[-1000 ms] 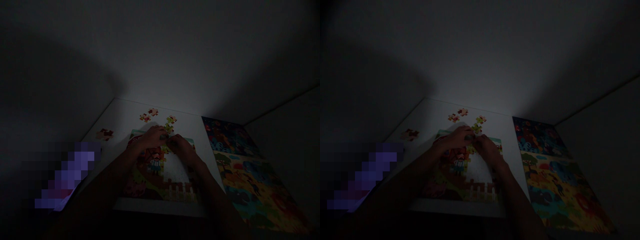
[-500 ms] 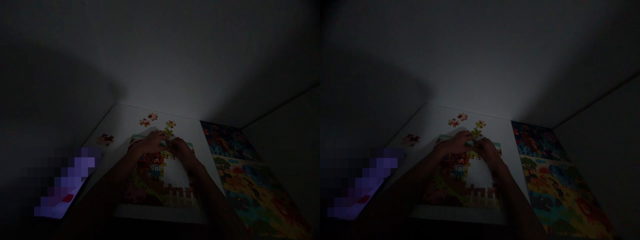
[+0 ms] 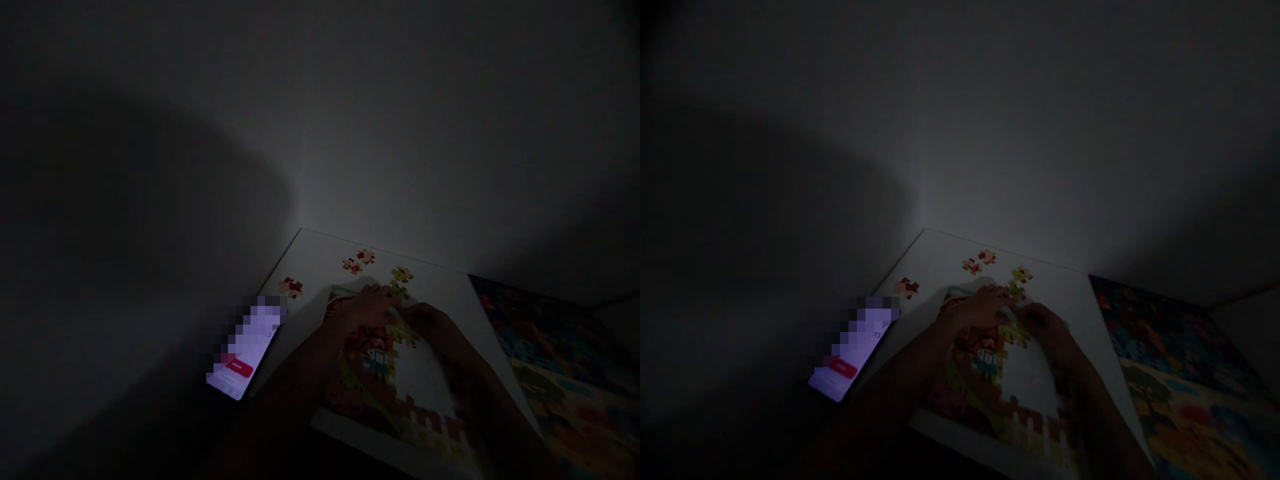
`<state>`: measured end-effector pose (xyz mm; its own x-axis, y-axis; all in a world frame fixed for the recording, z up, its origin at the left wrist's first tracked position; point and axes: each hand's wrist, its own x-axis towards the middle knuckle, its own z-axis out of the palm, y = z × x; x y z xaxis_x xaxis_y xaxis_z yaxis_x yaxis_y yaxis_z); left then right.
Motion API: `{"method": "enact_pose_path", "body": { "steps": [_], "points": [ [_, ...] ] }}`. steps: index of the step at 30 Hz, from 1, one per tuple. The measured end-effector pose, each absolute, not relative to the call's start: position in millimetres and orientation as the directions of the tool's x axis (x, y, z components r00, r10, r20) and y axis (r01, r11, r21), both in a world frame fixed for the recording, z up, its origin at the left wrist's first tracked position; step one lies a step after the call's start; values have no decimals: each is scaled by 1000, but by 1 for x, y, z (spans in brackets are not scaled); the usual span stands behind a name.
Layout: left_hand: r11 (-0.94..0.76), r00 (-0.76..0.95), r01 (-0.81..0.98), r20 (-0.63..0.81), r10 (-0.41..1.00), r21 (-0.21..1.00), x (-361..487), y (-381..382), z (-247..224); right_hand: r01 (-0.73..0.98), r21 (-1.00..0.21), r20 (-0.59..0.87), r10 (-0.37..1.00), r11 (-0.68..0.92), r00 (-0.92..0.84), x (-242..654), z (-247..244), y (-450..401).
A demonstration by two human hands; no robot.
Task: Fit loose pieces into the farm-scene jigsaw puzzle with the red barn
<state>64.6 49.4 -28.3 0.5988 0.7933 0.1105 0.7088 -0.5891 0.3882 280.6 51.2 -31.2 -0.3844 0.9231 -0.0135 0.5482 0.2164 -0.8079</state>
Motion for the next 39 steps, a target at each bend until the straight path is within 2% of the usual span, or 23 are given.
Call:
{"method": "enact_pose_path", "body": {
  "steps": [4, 12, 19, 23, 27, 39],
  "points": [
    [-611, 610, 680, 149, 778, 405, 63, 54, -35, 543, -825, -35, 944, 157, -327, 279, -24, 66],
    [-573, 545, 713, 195, 815, 404, 59, 61, -39, 649, -723, 215, 970, 235, -112, 277, -51, 106],
    [-481, 445, 780, 186, 876, 400, 63, 63, -44, 691, -616, 296, 924, 379, -243, 285, -70, 107],
    [-440, 385, 833, 219, 897, 335, 64, 65, -49, 719, -565, 312, 912, 405, -268, 282, -69, 106],
    [-454, 396, 831, 232, 889, 322, 63, 65, -50, 743, -547, 304, 919, 385, -252, 279, -67, 104],
    [-442, 366, 841, 274, 889, 311, 65, 67, -50, 726, -610, 225, 948, 316, -224, 276, -65, 111]
  ]
}}
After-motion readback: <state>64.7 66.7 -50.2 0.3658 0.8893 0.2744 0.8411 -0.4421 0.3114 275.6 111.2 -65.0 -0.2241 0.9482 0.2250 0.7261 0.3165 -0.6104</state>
